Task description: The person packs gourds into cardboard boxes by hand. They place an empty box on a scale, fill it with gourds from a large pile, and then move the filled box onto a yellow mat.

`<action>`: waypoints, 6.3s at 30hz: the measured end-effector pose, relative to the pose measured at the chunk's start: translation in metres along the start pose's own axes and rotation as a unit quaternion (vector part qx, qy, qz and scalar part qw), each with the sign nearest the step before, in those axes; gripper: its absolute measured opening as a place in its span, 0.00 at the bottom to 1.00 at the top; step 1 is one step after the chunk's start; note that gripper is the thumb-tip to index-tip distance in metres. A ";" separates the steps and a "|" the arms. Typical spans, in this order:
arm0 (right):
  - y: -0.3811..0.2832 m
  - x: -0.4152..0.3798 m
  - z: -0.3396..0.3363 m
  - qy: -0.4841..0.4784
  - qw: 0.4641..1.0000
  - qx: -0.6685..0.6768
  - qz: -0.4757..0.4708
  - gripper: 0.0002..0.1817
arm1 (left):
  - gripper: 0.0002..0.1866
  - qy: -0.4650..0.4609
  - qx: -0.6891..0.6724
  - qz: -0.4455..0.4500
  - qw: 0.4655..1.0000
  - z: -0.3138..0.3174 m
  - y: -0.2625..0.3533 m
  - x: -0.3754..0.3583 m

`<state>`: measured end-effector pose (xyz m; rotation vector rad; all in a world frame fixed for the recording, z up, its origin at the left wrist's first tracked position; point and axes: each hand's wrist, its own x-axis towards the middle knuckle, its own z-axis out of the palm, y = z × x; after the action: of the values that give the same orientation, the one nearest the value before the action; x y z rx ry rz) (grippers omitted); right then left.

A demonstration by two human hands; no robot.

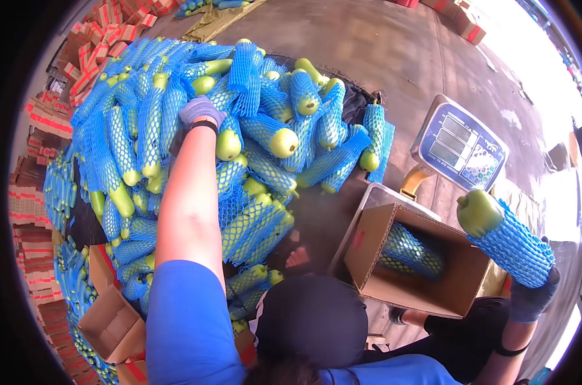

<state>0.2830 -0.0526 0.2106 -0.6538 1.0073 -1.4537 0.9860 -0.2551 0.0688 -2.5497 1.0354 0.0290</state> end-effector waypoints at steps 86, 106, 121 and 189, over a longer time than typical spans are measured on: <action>-0.059 0.018 -0.015 -0.183 0.733 -0.633 0.167 0.33 | 0.40 -0.059 -0.353 0.244 0.901 0.227 -0.234 -0.338; 0.071 0.067 -0.042 -0.373 0.449 -0.757 0.292 0.24 | 0.33 -0.330 -0.382 0.404 0.763 -0.046 -0.024 -0.317; 0.002 0.075 -0.140 -0.395 0.489 -0.766 0.136 0.20 | 0.15 -0.369 -0.225 0.463 0.774 -0.038 0.108 -0.420; -0.066 0.035 0.027 -0.210 0.739 -0.555 -0.319 0.23 | 0.30 -0.020 -0.147 -0.190 0.971 0.146 -0.381 -0.512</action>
<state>0.2683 -0.0970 0.2748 -2.2785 1.2872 -0.9942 0.8890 0.3873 0.1481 -2.9615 0.5444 0.1370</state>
